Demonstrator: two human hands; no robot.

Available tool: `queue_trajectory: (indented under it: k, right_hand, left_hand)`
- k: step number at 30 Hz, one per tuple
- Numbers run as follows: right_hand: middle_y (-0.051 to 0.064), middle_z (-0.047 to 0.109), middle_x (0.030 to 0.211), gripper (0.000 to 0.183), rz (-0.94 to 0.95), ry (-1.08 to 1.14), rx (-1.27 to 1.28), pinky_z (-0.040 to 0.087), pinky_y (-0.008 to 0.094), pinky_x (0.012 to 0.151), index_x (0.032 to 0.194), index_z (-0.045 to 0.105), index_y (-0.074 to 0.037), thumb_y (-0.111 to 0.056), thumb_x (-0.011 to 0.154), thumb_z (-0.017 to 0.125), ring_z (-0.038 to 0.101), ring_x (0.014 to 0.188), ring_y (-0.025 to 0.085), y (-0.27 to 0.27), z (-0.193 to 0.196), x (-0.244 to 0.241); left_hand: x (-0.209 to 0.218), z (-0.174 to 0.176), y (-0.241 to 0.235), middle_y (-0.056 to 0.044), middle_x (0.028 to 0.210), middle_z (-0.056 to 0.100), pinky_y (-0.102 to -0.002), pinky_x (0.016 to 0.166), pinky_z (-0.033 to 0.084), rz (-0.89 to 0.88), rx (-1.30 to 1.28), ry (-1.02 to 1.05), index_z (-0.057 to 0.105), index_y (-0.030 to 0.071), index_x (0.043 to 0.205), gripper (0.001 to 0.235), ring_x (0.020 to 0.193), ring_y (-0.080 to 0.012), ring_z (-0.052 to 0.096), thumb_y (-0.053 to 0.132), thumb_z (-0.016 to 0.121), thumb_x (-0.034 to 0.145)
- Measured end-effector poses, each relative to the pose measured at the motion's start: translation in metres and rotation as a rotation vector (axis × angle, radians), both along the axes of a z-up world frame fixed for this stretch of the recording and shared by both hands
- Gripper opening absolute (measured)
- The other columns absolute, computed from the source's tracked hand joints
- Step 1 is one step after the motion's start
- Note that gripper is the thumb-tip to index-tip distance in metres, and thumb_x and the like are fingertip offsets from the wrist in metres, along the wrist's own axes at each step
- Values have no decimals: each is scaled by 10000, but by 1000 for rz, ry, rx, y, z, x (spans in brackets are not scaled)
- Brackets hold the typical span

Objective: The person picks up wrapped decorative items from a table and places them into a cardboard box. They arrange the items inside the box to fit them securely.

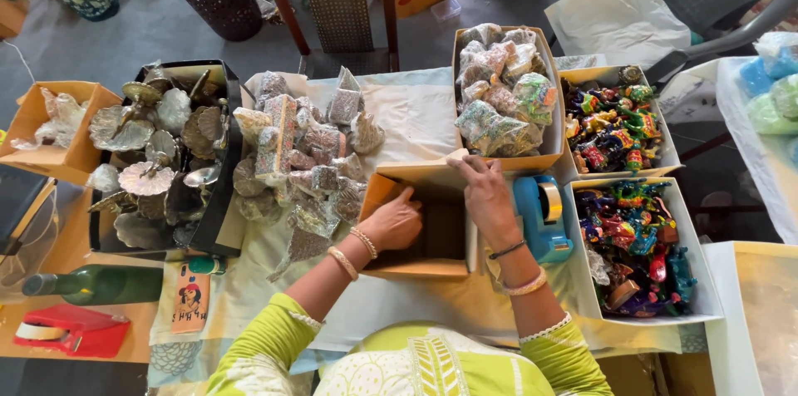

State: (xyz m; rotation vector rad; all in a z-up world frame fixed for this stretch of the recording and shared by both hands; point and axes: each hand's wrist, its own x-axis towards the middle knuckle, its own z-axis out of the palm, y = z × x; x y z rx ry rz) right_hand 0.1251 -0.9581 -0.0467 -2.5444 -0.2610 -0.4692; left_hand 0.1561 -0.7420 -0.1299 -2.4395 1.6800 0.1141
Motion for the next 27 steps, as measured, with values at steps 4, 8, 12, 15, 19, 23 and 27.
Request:
queue_trajectory:
  k: [4, 8, 12, 15, 19, 23, 27]
  right_hand:
    - [65, 646, 1207, 592, 64, 14, -66, 505, 399, 933, 1275, 686, -193, 102, 776, 569, 540, 992, 343, -10, -12, 18]
    - [71, 649, 1209, 619, 96, 30, -38, 507, 394, 921, 1293, 679, -192, 111, 768, 555, 547, 983, 339, -14, -7, 16]
    - [70, 650, 1225, 598, 109, -35, -27, 503, 396, 953, 1310, 674, -193, 108, 808, 551, 560, 1012, 331, -22, -19, 9]
    - [73, 649, 1252, 638, 104, -36, -28, 502, 400, 959, 1330, 672, -205, 118, 796, 539, 564, 1021, 344, -30, -25, 6]
    - [54, 657, 1260, 623, 26, 84, -14, 511, 393, 959, 1308, 682, -219, 122, 808, 531, 562, 997, 347, -41, -24, 6]
    - [69, 656, 1244, 633, 18, -15, -19, 511, 414, 959, 1306, 683, -198, 130, 785, 536, 563, 1033, 358, -43, -34, 5]
    - [68, 653, 1283, 618, -11, 17, 8, 513, 416, 945, 1271, 691, -207, 114, 762, 548, 566, 1008, 347, -25, -25, -4]
  left_hand:
    - [5, 6, -17, -47, 622, 647, -527, 1017, 397, 20, -207, -43, 706, 134, 564, 281, 795, -234, 606, 236, 628, 814]
    - [3, 30, -23, -38, 651, 627, -486, 948, 424, 51, -221, -117, 698, 154, 613, 270, 810, -248, 588, 232, 622, 859]
    - [4, 26, -24, -13, 656, 625, -466, 963, 424, 119, -451, -214, 666, 140, 531, 396, 827, -224, 604, 296, 622, 892]
    - [1, 57, -25, -10, 683, 615, -443, 988, 411, 177, -589, -346, 655, 137, 553, 410, 848, -202, 618, 290, 633, 933]
    - [11, 98, -12, -26, 683, 611, -412, 955, 404, 374, -982, -24, 643, 109, 584, 425, 784, -204, 594, 255, 682, 981]
    - [6, 144, 30, -34, 683, 630, -493, 1191, 322, 318, -833, 154, 644, 119, 583, 425, 778, -188, 639, 331, 718, 943]
    - [-22, 141, 75, -48, 777, 667, -516, 1281, 176, 421, -490, 245, 681, 98, 647, 403, 833, -195, 675, 416, 738, 888]
